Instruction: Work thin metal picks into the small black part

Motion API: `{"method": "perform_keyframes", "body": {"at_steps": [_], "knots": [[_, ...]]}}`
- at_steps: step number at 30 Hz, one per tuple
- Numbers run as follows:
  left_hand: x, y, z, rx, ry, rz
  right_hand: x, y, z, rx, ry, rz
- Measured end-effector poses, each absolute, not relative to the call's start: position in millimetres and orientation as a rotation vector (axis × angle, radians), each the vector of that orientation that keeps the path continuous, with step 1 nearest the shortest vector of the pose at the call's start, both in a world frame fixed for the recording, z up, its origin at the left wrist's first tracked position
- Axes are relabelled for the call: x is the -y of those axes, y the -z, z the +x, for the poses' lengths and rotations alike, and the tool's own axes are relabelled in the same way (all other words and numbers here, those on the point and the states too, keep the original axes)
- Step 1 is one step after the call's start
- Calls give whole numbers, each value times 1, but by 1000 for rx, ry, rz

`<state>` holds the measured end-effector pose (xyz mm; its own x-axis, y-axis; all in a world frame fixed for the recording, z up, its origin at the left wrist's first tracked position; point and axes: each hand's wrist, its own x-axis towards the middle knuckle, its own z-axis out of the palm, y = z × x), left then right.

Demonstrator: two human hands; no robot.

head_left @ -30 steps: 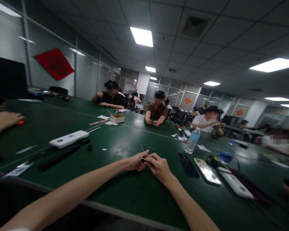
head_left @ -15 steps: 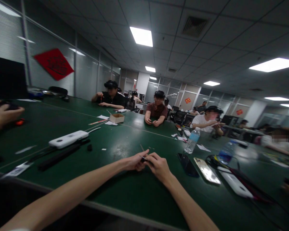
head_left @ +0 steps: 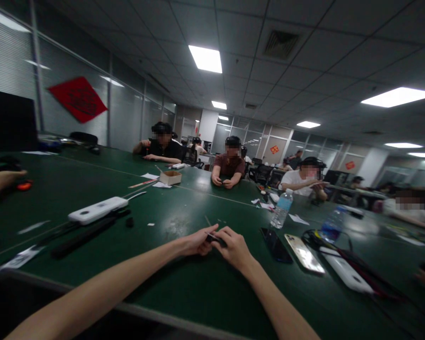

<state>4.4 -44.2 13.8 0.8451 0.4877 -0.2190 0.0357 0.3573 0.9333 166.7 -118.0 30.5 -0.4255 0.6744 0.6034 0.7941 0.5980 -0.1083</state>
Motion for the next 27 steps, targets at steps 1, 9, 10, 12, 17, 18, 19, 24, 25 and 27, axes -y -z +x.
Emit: {"method": "perform_keyframes", "body": {"at_steps": [1,9,10,12,17,18,19,24,25,27], "knots": [[44,-13,4,-496,-315,1179,119,-31,167,2221,251,-1153],[41,-10,2,-455,-300,1192,120,-30,168,2217,243,-1140],[40,-10,2,-450,-301,1194,119,-29,168,2213,244,-1140],[40,-9,2,-453,-303,1199,118,-28,168,2203,246,-1143],[40,-9,5,-496,-302,1198,117,-26,168,2175,259,-1140],[40,-10,5,-503,-303,1195,116,-26,168,2169,262,-1141],[40,-10,5,-505,-302,1192,116,-25,168,2164,264,-1145],[39,-9,5,-462,-288,1183,113,-24,170,2140,256,-1182],[39,-8,5,-460,-287,1182,113,-25,171,2139,251,-1188],[38,-7,5,-467,-285,1181,112,-25,171,2139,243,-1194]]}}
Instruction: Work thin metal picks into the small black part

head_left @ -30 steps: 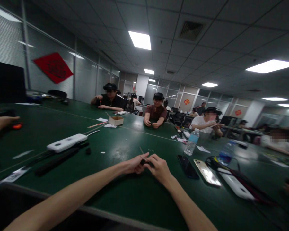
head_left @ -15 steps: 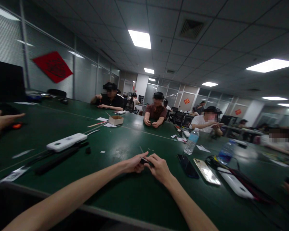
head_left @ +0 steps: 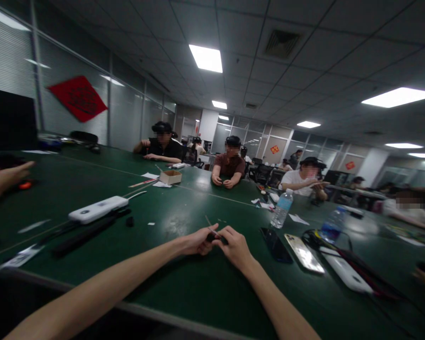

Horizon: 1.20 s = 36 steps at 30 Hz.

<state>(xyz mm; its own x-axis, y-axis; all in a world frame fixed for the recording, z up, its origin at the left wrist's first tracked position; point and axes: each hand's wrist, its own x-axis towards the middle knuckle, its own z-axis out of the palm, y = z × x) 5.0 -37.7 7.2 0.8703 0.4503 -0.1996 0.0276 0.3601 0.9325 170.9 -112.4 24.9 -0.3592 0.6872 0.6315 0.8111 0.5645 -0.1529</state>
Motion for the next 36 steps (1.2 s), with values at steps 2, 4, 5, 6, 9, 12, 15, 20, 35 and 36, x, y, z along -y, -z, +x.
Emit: {"method": "perform_keyframes", "body": {"at_steps": [2,4,5,6,9,12,15,20,35,36], "knots": [[37,-6,5,-480,-282,1182,113,-25,171,2139,235,-1193],[36,-6,6,-490,-280,1185,113,-26,170,2135,229,-1190],[36,-6,6,-493,-282,1186,114,-26,170,2133,225,-1189],[36,-6,5,-496,-285,1186,114,-26,170,2130,220,-1188],[37,-7,5,-501,-297,1187,114,-26,170,2117,206,-1186],[39,-9,4,-483,-308,1202,112,-24,170,2094,197,-1181],[42,-12,4,-463,-317,1227,111,-23,171,2068,196,-1174],[46,-17,5,-522,-319,1246,111,-23,171,2039,212,-1151],[50,-22,3,-551,-320,1227,109,-22,171,2021,200,-1150],[50,-23,3,-568,-320,1228,109,-22,172,2018,206,-1148]]}}
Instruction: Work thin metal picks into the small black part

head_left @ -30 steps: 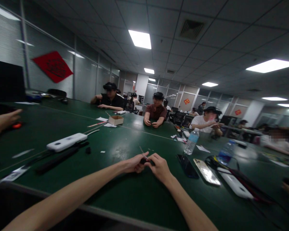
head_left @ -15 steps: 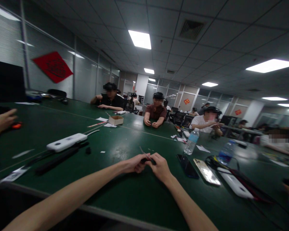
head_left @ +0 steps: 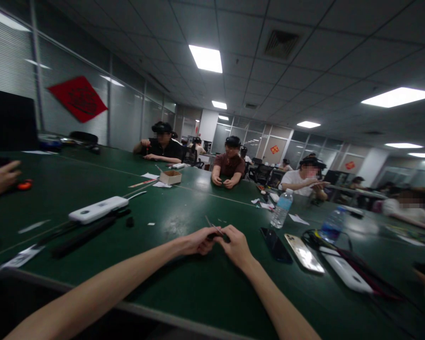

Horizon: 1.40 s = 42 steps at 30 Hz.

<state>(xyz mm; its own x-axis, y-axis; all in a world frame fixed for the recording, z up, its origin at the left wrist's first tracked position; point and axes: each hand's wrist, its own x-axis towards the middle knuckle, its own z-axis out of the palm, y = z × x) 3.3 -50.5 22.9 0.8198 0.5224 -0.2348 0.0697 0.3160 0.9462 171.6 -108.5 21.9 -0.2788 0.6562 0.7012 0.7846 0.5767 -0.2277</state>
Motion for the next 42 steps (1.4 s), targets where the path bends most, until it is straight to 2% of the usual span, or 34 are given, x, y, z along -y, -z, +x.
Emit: {"method": "perform_keyframes", "body": {"at_steps": [42], "knots": [[41,-10,5,-536,-334,1247,110,-23,173,2026,212,-1172]]}}
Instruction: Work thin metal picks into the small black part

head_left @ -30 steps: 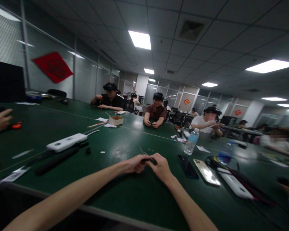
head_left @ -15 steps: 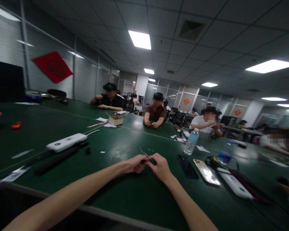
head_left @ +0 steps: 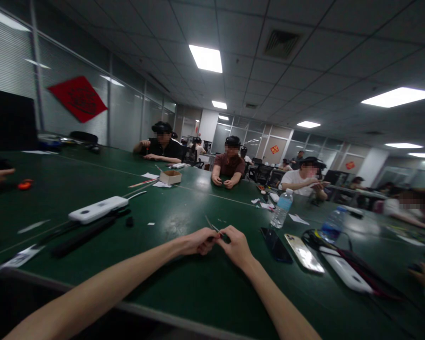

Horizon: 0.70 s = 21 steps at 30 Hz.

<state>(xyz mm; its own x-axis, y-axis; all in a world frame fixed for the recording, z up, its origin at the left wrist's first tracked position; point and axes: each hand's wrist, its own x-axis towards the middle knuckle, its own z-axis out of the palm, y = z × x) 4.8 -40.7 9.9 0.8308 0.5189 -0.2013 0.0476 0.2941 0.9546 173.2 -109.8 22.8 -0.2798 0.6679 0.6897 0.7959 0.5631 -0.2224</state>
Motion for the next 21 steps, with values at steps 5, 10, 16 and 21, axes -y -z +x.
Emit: {"method": "perform_keyframes", "body": {"at_steps": [5,10,16,21], "knots": [[40,-9,4,-504,-347,1260,109,-22,174,2031,210,-1179],[38,-7,4,-478,-331,1277,107,-20,174,2028,205,-1182],[38,-7,4,-480,-337,1262,108,-21,174,2032,195,-1181],[40,-7,5,-505,-350,1253,109,-22,173,2021,207,-1181]]}}
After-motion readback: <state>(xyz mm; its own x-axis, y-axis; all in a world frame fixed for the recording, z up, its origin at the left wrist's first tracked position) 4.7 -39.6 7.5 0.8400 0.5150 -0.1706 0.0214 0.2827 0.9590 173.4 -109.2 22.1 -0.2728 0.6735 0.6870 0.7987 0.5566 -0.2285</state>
